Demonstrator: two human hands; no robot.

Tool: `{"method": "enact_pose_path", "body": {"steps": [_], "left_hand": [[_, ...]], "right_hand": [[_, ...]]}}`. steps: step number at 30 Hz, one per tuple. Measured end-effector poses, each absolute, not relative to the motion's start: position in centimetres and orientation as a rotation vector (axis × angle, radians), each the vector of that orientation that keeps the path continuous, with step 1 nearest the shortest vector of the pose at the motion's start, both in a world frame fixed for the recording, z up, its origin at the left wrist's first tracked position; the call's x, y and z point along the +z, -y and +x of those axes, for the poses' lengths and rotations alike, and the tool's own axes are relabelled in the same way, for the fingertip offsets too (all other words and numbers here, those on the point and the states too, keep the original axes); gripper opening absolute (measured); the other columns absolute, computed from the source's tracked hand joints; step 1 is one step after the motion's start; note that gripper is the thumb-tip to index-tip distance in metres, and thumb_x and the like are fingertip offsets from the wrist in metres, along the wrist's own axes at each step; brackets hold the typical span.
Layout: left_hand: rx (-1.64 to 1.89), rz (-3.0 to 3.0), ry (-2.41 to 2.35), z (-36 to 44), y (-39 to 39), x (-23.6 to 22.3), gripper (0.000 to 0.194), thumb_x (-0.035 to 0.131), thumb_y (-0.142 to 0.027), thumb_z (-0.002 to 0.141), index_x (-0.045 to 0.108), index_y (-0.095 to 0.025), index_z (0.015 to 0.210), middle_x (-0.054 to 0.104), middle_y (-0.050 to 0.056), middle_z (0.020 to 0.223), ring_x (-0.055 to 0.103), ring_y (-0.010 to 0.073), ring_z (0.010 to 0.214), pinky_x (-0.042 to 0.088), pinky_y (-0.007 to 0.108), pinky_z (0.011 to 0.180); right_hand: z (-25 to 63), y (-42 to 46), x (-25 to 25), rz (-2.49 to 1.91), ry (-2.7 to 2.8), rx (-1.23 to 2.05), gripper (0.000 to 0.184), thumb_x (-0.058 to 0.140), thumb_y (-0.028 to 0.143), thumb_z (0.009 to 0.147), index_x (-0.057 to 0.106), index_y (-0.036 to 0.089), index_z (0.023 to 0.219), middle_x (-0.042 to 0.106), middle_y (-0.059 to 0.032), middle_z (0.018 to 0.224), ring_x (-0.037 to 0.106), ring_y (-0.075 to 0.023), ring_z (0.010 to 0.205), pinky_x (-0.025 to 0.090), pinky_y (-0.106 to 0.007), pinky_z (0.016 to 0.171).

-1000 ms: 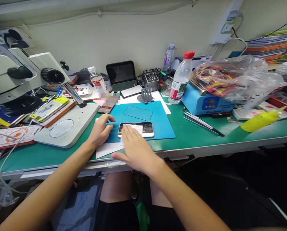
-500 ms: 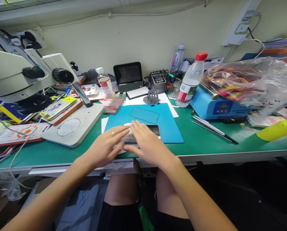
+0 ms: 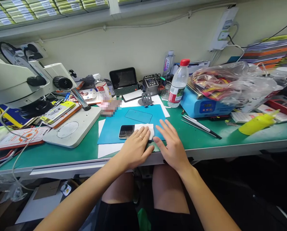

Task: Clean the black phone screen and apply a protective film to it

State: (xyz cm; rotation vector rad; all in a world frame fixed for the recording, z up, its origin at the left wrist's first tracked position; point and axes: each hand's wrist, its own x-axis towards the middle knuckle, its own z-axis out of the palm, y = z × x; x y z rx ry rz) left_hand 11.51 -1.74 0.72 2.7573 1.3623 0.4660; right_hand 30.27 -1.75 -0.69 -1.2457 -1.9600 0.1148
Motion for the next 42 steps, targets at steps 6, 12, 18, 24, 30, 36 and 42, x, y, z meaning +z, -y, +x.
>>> {"method": "enact_pose_path", "body": {"steps": [6, 12, 18, 24, 30, 36, 42], "left_hand": [[0.392, 2.772, -1.471, 9.0, 2.3, 0.8, 0.066, 0.033, -0.050, 0.103, 0.042, -0.002, 0.147, 0.039, 0.024, 0.156, 0.035, 0.0343, 0.148, 0.034, 0.048, 0.120], [0.401, 2.681, -1.659, 6.9, 2.4, 0.6, 0.066, 0.030, -0.051, 0.104, 0.045, 0.000, 0.144, 0.042, 0.027, 0.153, 0.036, 0.0374, 0.147, 0.036, 0.053, 0.117], [0.455, 2.719, -1.467, 14.2, 1.3, 0.8, 0.078, 0.031, -0.058, 0.102, 0.042, 0.006, 0.146, 0.039, 0.029, 0.155, 0.032, 0.0369, 0.149, 0.031, 0.046, 0.121], [0.417, 2.684, -1.573, 8.5, 2.4, 0.8, 0.069, 0.029, -0.054, 0.104, 0.044, 0.000, 0.145, 0.040, 0.026, 0.155, 0.035, 0.0351, 0.148, 0.034, 0.049, 0.119], [0.399, 2.592, -1.684, 8.0, 1.8, 0.9, 0.072, 0.029, -0.055, 0.104, 0.044, 0.001, 0.146, 0.041, 0.026, 0.155, 0.035, 0.0354, 0.148, 0.032, 0.048, 0.121], [0.434, 2.671, -1.530, 13.4, 1.1, 0.8, 0.080, 0.029, -0.060, 0.102, 0.038, 0.004, 0.150, 0.035, 0.026, 0.158, 0.030, 0.0349, 0.150, 0.030, 0.046, 0.122], [0.352, 2.682, -1.673, 6.9, 2.4, 0.6, 0.068, 0.027, -0.051, 0.106, 0.041, -0.001, 0.150, 0.036, 0.021, 0.159, 0.031, 0.0311, 0.150, 0.031, 0.046, 0.122]], "right_hand": [[30.4, 1.8, -0.6, -1.356, 1.883, 0.228, 0.064, 0.032, 0.062, 0.100, 0.056, 0.020, 0.142, 0.043, -0.0117, 0.158, 0.029, -0.0311, 0.151, 0.032, -0.058, 0.118], [29.7, 2.1, -0.4, -1.358, 1.815, 0.270, 0.077, 0.020, 0.070, 0.098, 0.056, 0.020, 0.143, 0.042, -0.0120, 0.159, 0.027, -0.0300, 0.152, 0.030, -0.057, 0.119], [30.1, 1.7, -0.7, -1.372, 1.887, 0.222, 0.086, 0.013, 0.072, 0.096, 0.057, 0.014, 0.141, 0.041, -0.0167, 0.158, 0.026, -0.0321, 0.152, 0.026, -0.059, 0.120], [29.8, 1.9, -0.4, -1.420, 1.896, 0.255, 0.084, 0.015, 0.073, 0.095, 0.055, 0.016, 0.143, 0.039, -0.0146, 0.160, 0.024, -0.0312, 0.153, 0.028, -0.058, 0.120], [29.4, 2.0, -0.4, -1.427, 1.890, 0.252, 0.089, 0.015, 0.074, 0.094, 0.054, 0.013, 0.144, 0.039, -0.0167, 0.160, 0.022, -0.0312, 0.153, 0.027, -0.057, 0.121], [30.0, 1.8, -0.6, -1.410, 1.915, 0.225, 0.089, 0.012, 0.074, 0.093, 0.057, 0.014, 0.142, 0.041, -0.0167, 0.159, 0.025, -0.0323, 0.152, 0.028, -0.059, 0.120], [29.6, 2.0, -0.4, -1.434, 1.885, 0.244, 0.087, 0.013, 0.075, 0.093, 0.055, 0.017, 0.143, 0.039, -0.0136, 0.160, 0.023, -0.0316, 0.153, 0.028, -0.058, 0.120]]}}
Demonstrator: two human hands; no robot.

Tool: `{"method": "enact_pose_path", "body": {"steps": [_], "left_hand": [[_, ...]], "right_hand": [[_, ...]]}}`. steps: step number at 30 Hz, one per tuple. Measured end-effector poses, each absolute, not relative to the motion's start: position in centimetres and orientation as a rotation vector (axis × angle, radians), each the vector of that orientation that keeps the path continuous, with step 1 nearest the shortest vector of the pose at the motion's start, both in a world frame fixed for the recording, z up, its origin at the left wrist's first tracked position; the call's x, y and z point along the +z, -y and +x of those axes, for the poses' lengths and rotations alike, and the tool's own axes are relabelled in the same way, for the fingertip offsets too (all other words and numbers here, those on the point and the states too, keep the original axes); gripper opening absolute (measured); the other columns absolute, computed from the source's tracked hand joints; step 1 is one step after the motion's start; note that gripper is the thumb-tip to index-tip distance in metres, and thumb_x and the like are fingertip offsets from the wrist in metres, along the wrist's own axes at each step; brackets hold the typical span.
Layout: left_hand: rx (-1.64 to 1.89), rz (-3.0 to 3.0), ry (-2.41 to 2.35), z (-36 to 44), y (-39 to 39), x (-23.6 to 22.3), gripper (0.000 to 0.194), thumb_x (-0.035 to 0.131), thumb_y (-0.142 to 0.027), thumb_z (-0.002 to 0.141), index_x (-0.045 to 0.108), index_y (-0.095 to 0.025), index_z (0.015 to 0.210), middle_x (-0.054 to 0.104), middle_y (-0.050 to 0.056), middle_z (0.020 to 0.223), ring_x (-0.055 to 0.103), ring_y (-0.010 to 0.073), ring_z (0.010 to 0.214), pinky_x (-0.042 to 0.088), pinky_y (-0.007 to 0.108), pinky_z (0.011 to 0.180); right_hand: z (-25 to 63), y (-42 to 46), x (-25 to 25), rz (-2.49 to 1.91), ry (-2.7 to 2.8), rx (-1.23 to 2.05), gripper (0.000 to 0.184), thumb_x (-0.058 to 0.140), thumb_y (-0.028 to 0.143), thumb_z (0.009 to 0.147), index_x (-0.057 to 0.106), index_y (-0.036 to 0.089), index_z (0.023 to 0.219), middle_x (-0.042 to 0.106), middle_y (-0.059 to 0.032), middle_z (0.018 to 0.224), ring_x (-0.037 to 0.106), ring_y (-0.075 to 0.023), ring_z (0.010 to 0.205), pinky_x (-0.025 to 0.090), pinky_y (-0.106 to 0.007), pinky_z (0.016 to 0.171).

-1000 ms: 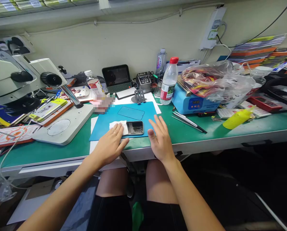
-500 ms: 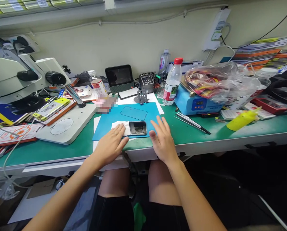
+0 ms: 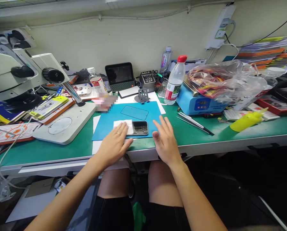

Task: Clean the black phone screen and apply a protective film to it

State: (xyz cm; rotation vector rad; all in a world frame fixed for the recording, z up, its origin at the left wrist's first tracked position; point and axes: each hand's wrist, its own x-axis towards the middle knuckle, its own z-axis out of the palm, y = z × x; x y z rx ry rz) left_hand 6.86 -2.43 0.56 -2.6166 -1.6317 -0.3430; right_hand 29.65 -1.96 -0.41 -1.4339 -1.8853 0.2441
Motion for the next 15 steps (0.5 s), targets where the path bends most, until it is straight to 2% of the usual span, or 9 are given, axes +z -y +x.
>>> {"method": "enact_pose_path", "body": {"steps": [3, 6, 9, 15], "left_hand": [[-0.341, -2.582, 1.675, 7.3, 2.0, 0.5, 0.072, 0.030, -0.053, 0.104, 0.039, 0.002, 0.150, 0.036, 0.024, 0.158, 0.031, 0.0336, 0.150, 0.030, 0.047, 0.122], [-0.392, -2.645, 1.628, 11.3, 0.8, 0.6, 0.080, 0.031, -0.060, 0.102, 0.040, 0.005, 0.149, 0.037, 0.026, 0.157, 0.032, 0.0356, 0.149, 0.027, 0.045, 0.123], [-0.419, -2.686, 1.596, 14.3, 0.4, 0.8, 0.080, 0.031, -0.058, 0.103, 0.038, 0.006, 0.149, 0.036, 0.027, 0.157, 0.030, 0.0354, 0.150, 0.027, 0.044, 0.123], [-0.372, -2.692, 1.568, 8.7, 2.5, 0.4, 0.071, 0.029, -0.053, 0.105, 0.038, -0.001, 0.151, 0.034, 0.020, 0.160, 0.030, 0.0314, 0.151, 0.029, 0.045, 0.123]], "right_hand": [[29.5, 2.0, -0.5, -1.433, 1.884, 0.234, 0.088, 0.012, 0.075, 0.093, 0.055, 0.017, 0.144, 0.039, -0.0137, 0.160, 0.023, -0.0314, 0.153, 0.029, -0.058, 0.120], [29.6, 1.8, -0.7, -1.425, 1.894, 0.214, 0.090, 0.012, 0.075, 0.093, 0.056, 0.013, 0.142, 0.040, -0.0162, 0.159, 0.024, -0.0314, 0.153, 0.027, -0.057, 0.121], [29.9, 1.7, -0.7, -1.426, 1.908, 0.206, 0.092, 0.010, 0.075, 0.093, 0.057, 0.012, 0.141, 0.041, -0.0171, 0.159, 0.025, -0.0318, 0.152, 0.027, -0.057, 0.121], [29.8, 2.0, -0.5, -1.431, 1.897, 0.218, 0.089, 0.011, 0.075, 0.093, 0.055, 0.016, 0.143, 0.039, -0.0143, 0.160, 0.023, -0.0316, 0.153, 0.028, -0.058, 0.120]]}}
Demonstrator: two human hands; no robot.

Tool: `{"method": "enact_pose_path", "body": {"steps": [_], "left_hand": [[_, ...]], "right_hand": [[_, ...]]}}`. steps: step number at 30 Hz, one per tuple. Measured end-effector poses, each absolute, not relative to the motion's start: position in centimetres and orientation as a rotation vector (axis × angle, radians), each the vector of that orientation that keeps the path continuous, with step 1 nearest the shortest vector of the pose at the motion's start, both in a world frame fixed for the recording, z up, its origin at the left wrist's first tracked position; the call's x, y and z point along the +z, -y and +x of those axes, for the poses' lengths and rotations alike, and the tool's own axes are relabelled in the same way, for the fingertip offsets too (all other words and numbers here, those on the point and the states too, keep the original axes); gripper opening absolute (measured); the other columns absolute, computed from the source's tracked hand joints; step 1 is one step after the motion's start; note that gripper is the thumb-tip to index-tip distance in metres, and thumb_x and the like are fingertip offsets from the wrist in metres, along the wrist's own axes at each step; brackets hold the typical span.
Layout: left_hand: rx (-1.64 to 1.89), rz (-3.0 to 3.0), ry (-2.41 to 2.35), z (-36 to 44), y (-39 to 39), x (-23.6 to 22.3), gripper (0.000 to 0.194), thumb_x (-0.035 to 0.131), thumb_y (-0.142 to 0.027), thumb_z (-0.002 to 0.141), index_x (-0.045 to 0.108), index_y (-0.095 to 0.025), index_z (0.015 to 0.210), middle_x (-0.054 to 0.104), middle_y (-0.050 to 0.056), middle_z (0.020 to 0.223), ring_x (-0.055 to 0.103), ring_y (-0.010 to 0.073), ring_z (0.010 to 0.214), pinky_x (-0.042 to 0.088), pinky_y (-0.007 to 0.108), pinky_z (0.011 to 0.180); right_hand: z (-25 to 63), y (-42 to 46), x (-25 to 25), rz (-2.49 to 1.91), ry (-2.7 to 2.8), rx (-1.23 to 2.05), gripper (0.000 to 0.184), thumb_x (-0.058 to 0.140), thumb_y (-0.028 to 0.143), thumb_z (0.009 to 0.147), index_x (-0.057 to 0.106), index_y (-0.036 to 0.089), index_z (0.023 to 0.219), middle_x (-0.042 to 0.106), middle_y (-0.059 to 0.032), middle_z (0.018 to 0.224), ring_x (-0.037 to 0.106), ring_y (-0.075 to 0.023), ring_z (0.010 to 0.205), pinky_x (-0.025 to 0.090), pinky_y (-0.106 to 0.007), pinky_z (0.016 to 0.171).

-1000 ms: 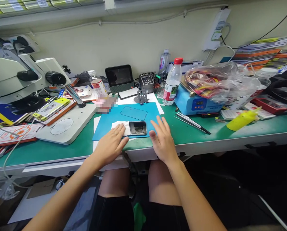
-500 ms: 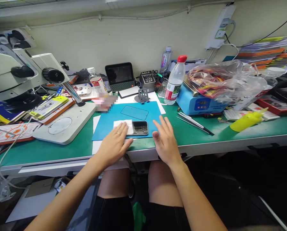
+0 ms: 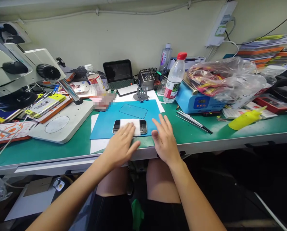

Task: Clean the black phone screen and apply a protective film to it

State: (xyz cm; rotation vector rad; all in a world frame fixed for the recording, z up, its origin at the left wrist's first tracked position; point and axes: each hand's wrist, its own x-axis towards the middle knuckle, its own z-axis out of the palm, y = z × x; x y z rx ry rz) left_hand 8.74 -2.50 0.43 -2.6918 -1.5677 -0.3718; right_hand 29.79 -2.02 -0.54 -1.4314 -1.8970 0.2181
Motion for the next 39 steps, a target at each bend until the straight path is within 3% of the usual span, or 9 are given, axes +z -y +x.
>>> {"method": "enact_pose_path", "body": {"steps": [4, 9, 12, 17, 21, 26, 31, 39], "left_hand": [[-0.334, -2.596, 1.686, 6.2, 2.0, 0.5, 0.070, 0.027, -0.052, 0.105, 0.038, 0.001, 0.150, 0.034, 0.023, 0.159, 0.030, 0.0327, 0.151, 0.029, 0.047, 0.122], [-0.394, -2.715, 1.576, 12.1, 1.2, 0.8, 0.083, 0.028, -0.062, 0.102, 0.038, 0.007, 0.149, 0.035, 0.027, 0.157, 0.029, 0.0356, 0.150, 0.026, 0.046, 0.123], [-0.426, -2.779, 1.484, 14.0, 1.6, 0.9, 0.080, 0.027, -0.059, 0.103, 0.037, 0.005, 0.150, 0.033, 0.025, 0.159, 0.028, 0.0339, 0.151, 0.027, 0.045, 0.123], [-0.387, -2.730, 1.530, 8.5, 3.1, 0.7, 0.073, 0.029, -0.055, 0.104, 0.037, 0.000, 0.151, 0.033, 0.022, 0.160, 0.027, 0.0313, 0.152, 0.030, 0.047, 0.123], [-0.317, -2.649, 1.598, 5.0, 3.8, 0.5, 0.069, 0.030, -0.050, 0.105, 0.034, 0.000, 0.152, 0.029, 0.022, 0.161, 0.026, 0.0328, 0.152, 0.031, 0.051, 0.121], [-0.359, -2.664, 1.604, 9.3, 2.7, 0.3, 0.078, 0.030, -0.057, 0.102, 0.035, 0.003, 0.151, 0.028, 0.026, 0.160, 0.025, 0.0371, 0.151, 0.030, 0.051, 0.121], [-0.417, -2.747, 1.479, 13.2, 2.0, 0.5, 0.073, 0.031, -0.051, 0.103, 0.035, 0.005, 0.151, 0.030, 0.026, 0.160, 0.025, 0.0362, 0.151, 0.027, 0.047, 0.123], [-0.327, -2.636, 1.619, 6.3, 3.2, 0.4, 0.071, 0.029, -0.052, 0.104, 0.036, 0.001, 0.151, 0.032, 0.024, 0.160, 0.029, 0.0354, 0.151, 0.033, 0.050, 0.120]], "right_hand": [[29.5, 2.2, -0.5, -1.436, 1.885, 0.238, 0.089, 0.012, 0.075, 0.093, 0.054, 0.016, 0.145, 0.037, -0.0138, 0.161, 0.021, -0.0306, 0.153, 0.028, -0.057, 0.120], [29.8, 2.0, -0.7, -1.414, 1.913, 0.222, 0.092, 0.012, 0.075, 0.093, 0.054, 0.011, 0.144, 0.037, -0.0172, 0.160, 0.022, -0.0306, 0.153, 0.026, -0.056, 0.121], [30.0, 1.9, -0.7, -1.406, 1.918, 0.217, 0.093, 0.011, 0.075, 0.093, 0.054, 0.011, 0.143, 0.038, -0.0172, 0.160, 0.022, -0.0307, 0.153, 0.025, -0.056, 0.122], [29.8, 2.0, -0.6, -1.419, 1.911, 0.209, 0.091, 0.009, 0.074, 0.093, 0.053, 0.013, 0.145, 0.038, -0.0149, 0.161, 0.021, -0.0293, 0.154, 0.026, -0.055, 0.122], [29.3, 2.0, -0.7, -1.462, 1.958, 0.157, 0.088, 0.014, 0.074, 0.094, 0.050, 0.014, 0.147, 0.037, -0.0126, 0.161, 0.025, -0.0288, 0.153, 0.034, -0.052, 0.119], [29.1, 1.8, -1.2, -1.445, 2.094, 0.060, 0.083, 0.021, 0.070, 0.096, 0.047, 0.012, 0.149, 0.041, -0.0141, 0.159, 0.033, -0.0289, 0.149, 0.037, -0.049, 0.118], [29.4, 1.6, -1.4, -1.434, 2.092, 0.028, 0.083, 0.013, 0.070, 0.096, 0.046, 0.016, 0.151, 0.043, -0.0145, 0.158, 0.035, -0.0311, 0.148, 0.039, -0.054, 0.116], [29.0, 1.9, -1.2, -1.479, 2.070, 0.014, 0.088, 0.008, 0.073, 0.093, 0.045, 0.018, 0.151, 0.042, -0.0115, 0.159, 0.034, -0.0304, 0.149, 0.043, -0.051, 0.114]]}}
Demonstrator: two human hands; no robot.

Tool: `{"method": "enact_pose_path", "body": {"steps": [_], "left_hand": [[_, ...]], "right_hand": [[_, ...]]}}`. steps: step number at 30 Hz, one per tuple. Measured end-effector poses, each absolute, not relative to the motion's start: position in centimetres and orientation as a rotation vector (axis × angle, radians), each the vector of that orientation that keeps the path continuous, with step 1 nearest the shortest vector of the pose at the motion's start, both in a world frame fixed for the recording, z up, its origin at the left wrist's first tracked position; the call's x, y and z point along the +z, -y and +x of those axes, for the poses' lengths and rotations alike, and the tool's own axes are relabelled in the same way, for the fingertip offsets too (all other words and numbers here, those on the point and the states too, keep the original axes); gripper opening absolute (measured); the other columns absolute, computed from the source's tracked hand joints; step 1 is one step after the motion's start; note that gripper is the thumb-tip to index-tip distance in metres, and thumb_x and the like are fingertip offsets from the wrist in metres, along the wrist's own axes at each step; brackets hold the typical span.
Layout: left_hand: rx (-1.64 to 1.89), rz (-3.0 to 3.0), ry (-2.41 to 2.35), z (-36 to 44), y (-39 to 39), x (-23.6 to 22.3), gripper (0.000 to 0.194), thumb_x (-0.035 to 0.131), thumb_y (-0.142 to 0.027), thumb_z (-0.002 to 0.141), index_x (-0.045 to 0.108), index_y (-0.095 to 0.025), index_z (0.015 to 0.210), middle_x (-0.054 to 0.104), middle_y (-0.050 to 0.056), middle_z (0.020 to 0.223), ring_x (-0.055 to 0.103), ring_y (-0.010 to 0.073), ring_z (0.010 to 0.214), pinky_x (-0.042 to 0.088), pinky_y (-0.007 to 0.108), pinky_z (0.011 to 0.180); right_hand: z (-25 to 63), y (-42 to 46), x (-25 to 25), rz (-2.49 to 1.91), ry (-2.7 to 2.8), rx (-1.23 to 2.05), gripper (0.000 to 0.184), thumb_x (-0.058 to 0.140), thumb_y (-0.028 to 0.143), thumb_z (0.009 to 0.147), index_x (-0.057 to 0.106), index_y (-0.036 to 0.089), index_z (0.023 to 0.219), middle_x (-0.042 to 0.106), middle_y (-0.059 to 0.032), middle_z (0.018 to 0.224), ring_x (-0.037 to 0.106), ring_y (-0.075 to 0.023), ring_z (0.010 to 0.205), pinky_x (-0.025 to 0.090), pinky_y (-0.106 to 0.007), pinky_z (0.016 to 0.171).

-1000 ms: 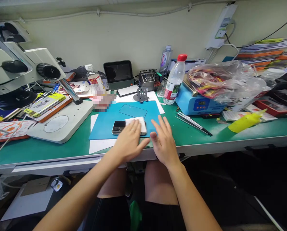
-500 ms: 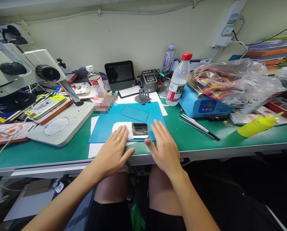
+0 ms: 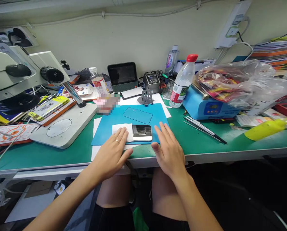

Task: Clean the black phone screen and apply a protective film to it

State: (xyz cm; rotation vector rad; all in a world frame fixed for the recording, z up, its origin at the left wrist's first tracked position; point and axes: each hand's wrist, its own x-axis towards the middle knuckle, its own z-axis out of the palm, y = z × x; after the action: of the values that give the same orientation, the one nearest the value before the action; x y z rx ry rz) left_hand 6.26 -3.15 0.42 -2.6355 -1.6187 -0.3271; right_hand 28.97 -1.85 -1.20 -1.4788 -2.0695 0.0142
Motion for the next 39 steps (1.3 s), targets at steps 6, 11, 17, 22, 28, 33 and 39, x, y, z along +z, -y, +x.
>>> {"method": "enact_pose_path", "body": {"steps": [6, 11, 17, 22, 28, 33, 39], "left_hand": [[-0.414, -2.708, 1.577, 12.5, 0.9, 0.7, 0.077, 0.030, -0.057, 0.103, 0.038, 0.002, 0.150, 0.035, 0.024, 0.159, 0.030, 0.0363, 0.150, 0.029, 0.049, 0.122], [-0.476, -2.760, 1.529, 12.2, 1.7, 0.5, 0.072, 0.025, -0.055, 0.105, 0.038, -0.002, 0.151, 0.035, 0.019, 0.160, 0.030, 0.0312, 0.151, 0.030, 0.045, 0.122], [-0.433, -2.639, 1.690, 7.7, 1.8, 0.4, 0.071, 0.025, -0.057, 0.104, 0.041, -0.006, 0.150, 0.036, 0.018, 0.159, 0.033, 0.0314, 0.150, 0.032, 0.048, 0.121], [-0.440, -2.696, 1.578, 12.8, 0.1, 0.7, 0.082, 0.024, -0.063, 0.102, 0.040, 0.002, 0.149, 0.037, 0.024, 0.157, 0.032, 0.0339, 0.150, 0.028, 0.045, 0.123], [-0.385, -2.718, 1.546, 9.4, 2.3, 0.5, 0.076, 0.022, -0.061, 0.103, 0.037, -0.005, 0.152, 0.033, 0.017, 0.161, 0.030, 0.0297, 0.151, 0.030, 0.046, 0.122], [-0.298, -2.620, 1.672, 4.9, 2.7, 0.8, 0.071, 0.023, -0.057, 0.104, 0.036, -0.007, 0.153, 0.032, 0.017, 0.161, 0.029, 0.0293, 0.151, 0.030, 0.048, 0.122], [-0.390, -2.716, 1.610, 11.6, 1.6, 1.0, 0.087, 0.026, -0.068, 0.100, 0.036, 0.002, 0.151, 0.031, 0.023, 0.160, 0.026, 0.0334, 0.152, 0.026, 0.045, 0.125]], "right_hand": [[29.3, 1.9, -1.1, -1.420, 2.079, 0.041, 0.101, 0.002, 0.080, 0.086, 0.044, 0.016, 0.152, 0.040, -0.0145, 0.160, 0.033, -0.0322, 0.149, 0.040, -0.053, 0.115], [29.5, 1.8, -1.2, -1.427, 2.056, 0.058, 0.101, 0.002, 0.080, 0.085, 0.038, 0.017, 0.155, 0.038, -0.0159, 0.161, 0.031, -0.0343, 0.149, 0.039, -0.057, 0.115], [29.0, 2.0, -1.1, -1.455, 2.042, 0.064, 0.102, 0.003, 0.082, 0.083, 0.035, 0.020, 0.157, 0.034, -0.0136, 0.163, 0.028, -0.0345, 0.151, 0.042, -0.056, 0.113], [29.2, 1.9, -1.2, -1.441, 2.052, 0.053, 0.101, 0.003, 0.081, 0.085, 0.036, 0.019, 0.156, 0.036, -0.0149, 0.162, 0.030, -0.0347, 0.150, 0.040, -0.056, 0.114], [29.3, 2.0, -1.1, -1.448, 2.050, 0.065, 0.102, 0.001, 0.081, 0.085, 0.037, 0.017, 0.156, 0.035, -0.0142, 0.162, 0.029, -0.0333, 0.151, 0.043, -0.054, 0.112], [28.9, 2.1, -1.0, -1.471, 2.023, 0.074, 0.102, 0.002, 0.083, 0.083, 0.036, 0.019, 0.156, 0.034, -0.0116, 0.163, 0.027, -0.0327, 0.151, 0.046, -0.054, 0.110], [29.1, 1.9, -1.2, -1.445, 2.035, 0.056, 0.098, 0.006, 0.081, 0.085, 0.035, 0.021, 0.157, 0.035, -0.0138, 0.162, 0.028, -0.0343, 0.151, 0.041, -0.057, 0.113]]}}
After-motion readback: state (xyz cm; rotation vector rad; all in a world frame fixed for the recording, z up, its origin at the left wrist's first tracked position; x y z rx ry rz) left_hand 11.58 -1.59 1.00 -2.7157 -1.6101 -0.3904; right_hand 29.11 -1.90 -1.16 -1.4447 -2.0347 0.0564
